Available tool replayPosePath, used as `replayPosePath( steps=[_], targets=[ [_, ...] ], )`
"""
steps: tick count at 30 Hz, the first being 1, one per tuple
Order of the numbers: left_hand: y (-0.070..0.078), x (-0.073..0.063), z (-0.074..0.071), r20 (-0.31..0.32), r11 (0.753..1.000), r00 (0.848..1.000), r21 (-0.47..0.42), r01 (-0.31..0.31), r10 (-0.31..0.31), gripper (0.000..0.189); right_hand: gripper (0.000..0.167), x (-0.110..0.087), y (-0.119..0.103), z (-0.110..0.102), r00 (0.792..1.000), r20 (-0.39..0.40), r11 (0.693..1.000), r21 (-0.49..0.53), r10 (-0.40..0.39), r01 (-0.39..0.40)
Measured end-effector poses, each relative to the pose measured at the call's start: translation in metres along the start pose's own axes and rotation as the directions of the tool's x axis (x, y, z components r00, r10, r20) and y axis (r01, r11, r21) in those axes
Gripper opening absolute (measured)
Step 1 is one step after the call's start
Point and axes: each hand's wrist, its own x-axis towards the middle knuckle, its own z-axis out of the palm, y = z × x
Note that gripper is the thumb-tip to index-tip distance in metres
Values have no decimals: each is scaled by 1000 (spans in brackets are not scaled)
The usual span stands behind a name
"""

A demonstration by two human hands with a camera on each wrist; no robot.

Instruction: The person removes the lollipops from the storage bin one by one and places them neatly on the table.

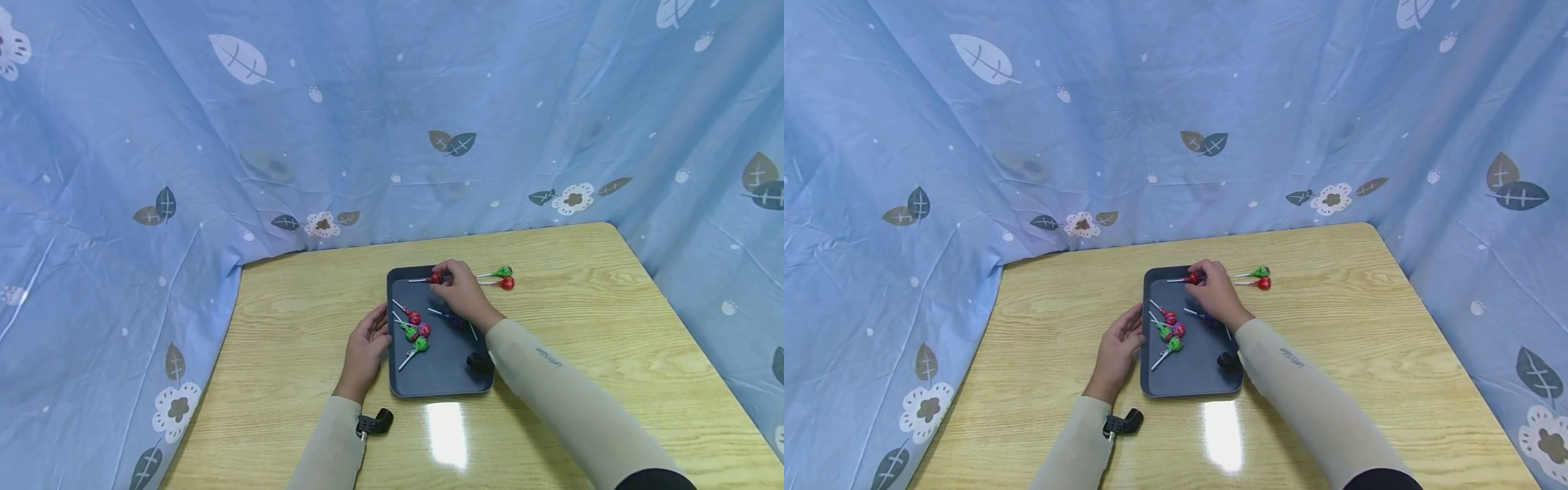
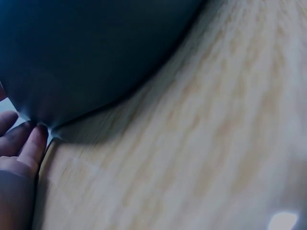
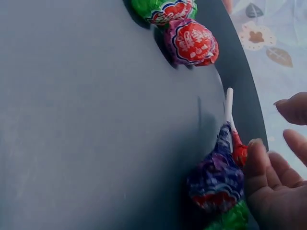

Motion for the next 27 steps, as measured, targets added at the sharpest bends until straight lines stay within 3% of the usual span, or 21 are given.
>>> replayPosePath(
  steps=[16,27],
  targets=[
    [1,0,0,9,1000,1000,-2,-5,5,65,40,6,4,15,999,-10,992,-116,42,-42],
    [-1,1,-1,7,1000,1000,-4,-20,20,65,26,8,3,18,999,25,974,-223,47,-40]
  ],
)
